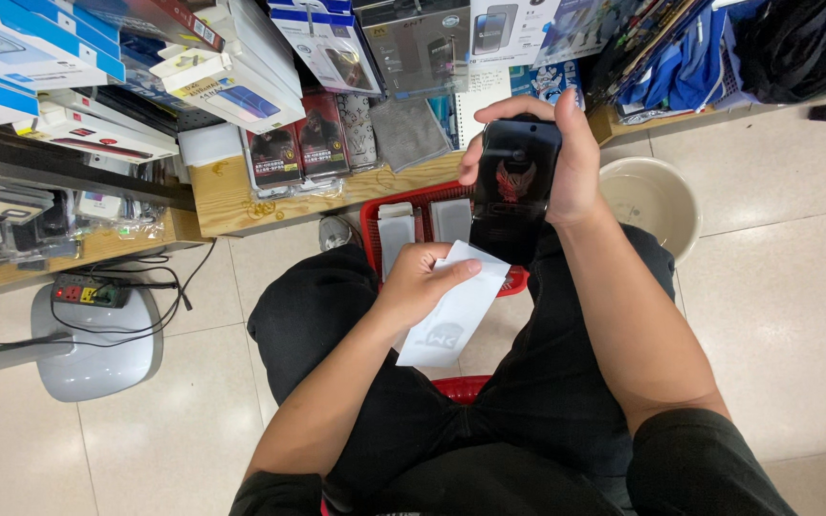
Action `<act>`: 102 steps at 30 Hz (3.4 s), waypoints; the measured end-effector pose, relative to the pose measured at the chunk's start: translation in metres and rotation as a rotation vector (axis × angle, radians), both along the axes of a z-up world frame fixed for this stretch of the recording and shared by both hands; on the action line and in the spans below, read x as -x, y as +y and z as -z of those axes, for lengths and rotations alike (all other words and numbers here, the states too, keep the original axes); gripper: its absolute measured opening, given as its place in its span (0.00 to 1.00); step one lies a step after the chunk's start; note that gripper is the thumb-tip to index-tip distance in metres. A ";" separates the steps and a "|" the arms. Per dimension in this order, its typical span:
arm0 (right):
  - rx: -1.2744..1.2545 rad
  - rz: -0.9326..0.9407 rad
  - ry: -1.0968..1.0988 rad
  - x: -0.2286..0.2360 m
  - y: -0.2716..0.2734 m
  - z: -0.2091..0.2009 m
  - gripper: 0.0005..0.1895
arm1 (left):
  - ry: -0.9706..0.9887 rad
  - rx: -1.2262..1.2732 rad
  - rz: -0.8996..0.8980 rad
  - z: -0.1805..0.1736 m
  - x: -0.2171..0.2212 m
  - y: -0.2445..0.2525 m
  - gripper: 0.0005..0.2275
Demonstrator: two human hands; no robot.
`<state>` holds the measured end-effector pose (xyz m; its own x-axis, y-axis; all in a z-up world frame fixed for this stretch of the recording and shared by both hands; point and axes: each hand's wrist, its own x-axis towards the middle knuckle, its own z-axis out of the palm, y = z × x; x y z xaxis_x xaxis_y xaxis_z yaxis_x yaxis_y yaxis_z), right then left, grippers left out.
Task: The person removes a phone screen from a white paper sleeve, wipes the screen surface, and places it back into the sleeve before returning it to a red plastic basket.
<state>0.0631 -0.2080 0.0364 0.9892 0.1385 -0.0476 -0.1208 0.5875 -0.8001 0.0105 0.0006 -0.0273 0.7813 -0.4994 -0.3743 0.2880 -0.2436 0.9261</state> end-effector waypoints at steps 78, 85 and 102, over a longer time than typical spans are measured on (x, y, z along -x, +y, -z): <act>0.583 0.024 -0.209 0.010 0.050 0.081 0.17 | 0.007 0.276 -0.460 0.009 -0.034 0.029 0.19; 0.856 -0.014 -0.462 0.011 0.056 0.072 0.12 | -0.044 0.219 -0.501 0.011 -0.038 0.034 0.19; 0.996 0.064 0.700 0.026 0.090 0.446 0.15 | -0.624 0.032 0.073 0.010 0.026 -0.013 0.15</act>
<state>0.0370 -0.1182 -0.4098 0.7111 -0.3106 -0.6307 -0.6998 -0.2259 -0.6777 -0.0153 -0.0121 -0.0371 0.8114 -0.5629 0.1574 -0.3256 -0.2116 0.9215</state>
